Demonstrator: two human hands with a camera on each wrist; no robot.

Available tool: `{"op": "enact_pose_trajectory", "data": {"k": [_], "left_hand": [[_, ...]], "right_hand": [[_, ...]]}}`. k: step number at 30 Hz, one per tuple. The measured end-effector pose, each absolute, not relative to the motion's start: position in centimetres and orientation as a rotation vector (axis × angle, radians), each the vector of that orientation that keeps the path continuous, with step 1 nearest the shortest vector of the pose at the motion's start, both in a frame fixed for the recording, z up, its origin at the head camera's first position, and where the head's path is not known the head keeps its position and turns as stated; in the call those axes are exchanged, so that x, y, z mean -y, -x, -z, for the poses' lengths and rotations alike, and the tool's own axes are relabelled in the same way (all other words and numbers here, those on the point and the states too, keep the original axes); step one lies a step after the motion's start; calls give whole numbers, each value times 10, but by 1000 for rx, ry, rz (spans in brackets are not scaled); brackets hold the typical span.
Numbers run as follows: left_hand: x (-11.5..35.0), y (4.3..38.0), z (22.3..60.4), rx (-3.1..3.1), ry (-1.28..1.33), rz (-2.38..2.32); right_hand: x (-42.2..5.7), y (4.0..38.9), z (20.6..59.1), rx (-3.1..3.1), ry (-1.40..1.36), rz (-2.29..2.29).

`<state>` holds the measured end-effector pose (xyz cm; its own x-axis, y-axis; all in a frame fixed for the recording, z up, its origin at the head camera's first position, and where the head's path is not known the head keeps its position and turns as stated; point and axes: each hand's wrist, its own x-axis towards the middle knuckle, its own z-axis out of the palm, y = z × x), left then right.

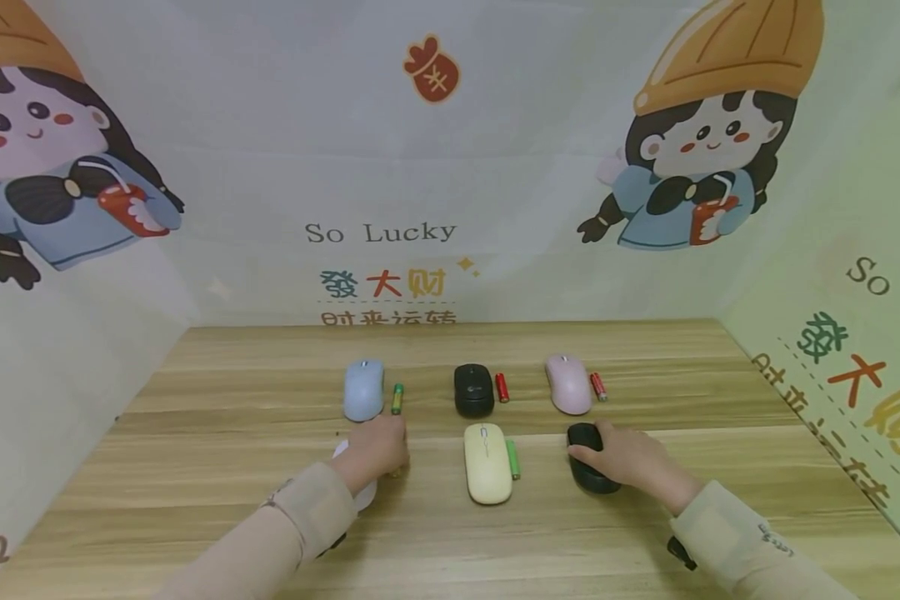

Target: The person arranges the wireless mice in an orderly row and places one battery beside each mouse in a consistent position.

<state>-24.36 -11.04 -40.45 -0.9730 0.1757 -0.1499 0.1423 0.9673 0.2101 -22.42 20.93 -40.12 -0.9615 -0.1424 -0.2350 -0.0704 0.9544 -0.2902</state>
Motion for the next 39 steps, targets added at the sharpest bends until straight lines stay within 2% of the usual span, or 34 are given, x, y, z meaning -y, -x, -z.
{"op": "enact_pose_trajectory", "data": {"k": [17, 31, 39], "left_hand": [[116, 247, 391, -3046, -305, -331], [168, 250, 389, -2960, -93, -525], [194, 245, 400, -3054, -257, -542]], "right_hand": [[-207, 225, 401, -2862, 150, 414], [-209, 226, 401, -2860, 149, 403], [-215, 226, 398, -2823, 176, 474]]}}
